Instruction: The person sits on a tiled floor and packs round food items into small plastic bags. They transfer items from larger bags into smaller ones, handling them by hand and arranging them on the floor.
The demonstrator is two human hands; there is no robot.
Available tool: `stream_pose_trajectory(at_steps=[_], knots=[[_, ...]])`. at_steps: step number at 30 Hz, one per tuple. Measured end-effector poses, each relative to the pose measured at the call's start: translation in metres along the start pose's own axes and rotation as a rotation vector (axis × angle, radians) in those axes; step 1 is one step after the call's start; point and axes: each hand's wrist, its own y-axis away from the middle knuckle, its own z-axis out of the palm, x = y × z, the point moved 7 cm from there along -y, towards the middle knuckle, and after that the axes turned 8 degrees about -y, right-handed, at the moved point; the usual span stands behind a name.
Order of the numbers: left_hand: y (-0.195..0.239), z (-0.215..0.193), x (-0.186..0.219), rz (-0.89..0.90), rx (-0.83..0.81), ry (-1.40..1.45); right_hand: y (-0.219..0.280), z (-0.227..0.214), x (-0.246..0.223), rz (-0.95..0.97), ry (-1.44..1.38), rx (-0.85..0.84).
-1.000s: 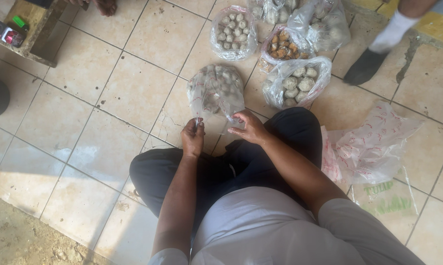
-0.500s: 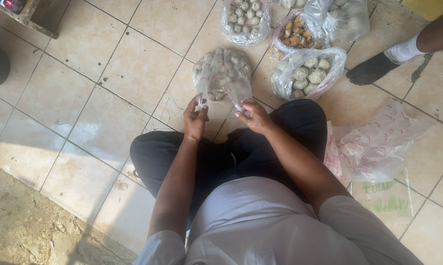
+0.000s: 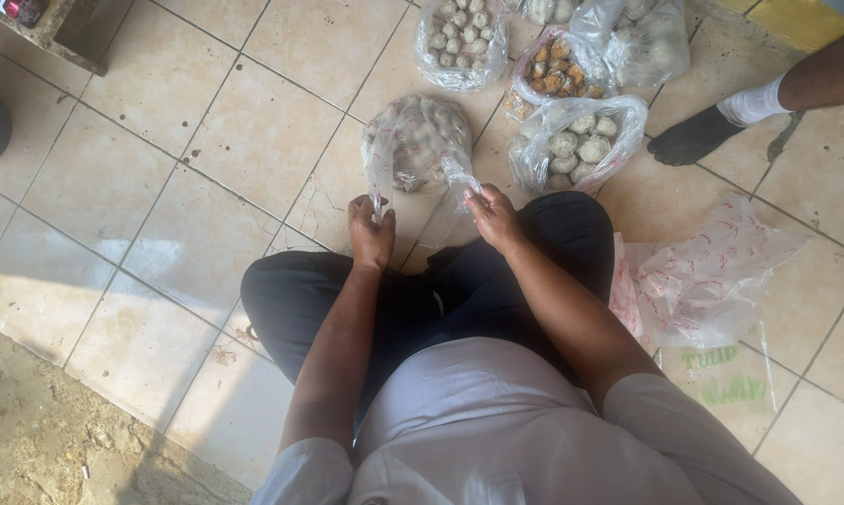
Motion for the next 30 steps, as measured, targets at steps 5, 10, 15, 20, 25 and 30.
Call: stream_pose_trajectory(at_steps=[5,10,15,20,25,30], knots=[[-0.001,-0.005,-0.001,-0.028,0.029,0.043,0.0,0.003,0.001,-0.009,0.007,-0.018],[-0.003,-0.009,-0.012,-0.107,0.058,0.033,-0.001,0.002,0.002,0.01,0.032,-0.008],[-0.003,0.001,-0.021,-0.149,0.003,0.046,0.001,0.001,0.002,0.026,0.068,-0.001],[-0.005,0.006,-0.025,-0.255,-0.028,0.591,0.002,0.002,-0.004,0.019,0.032,0.008],[-0.002,0.001,-0.017,-0.268,-0.051,0.547,0.003,0.0,-0.001,0.044,0.038,0.013],[-0.006,0.002,0.0,-0.079,-0.048,0.48,0.0,0.002,-0.001,0.035,0.04,0.0]])
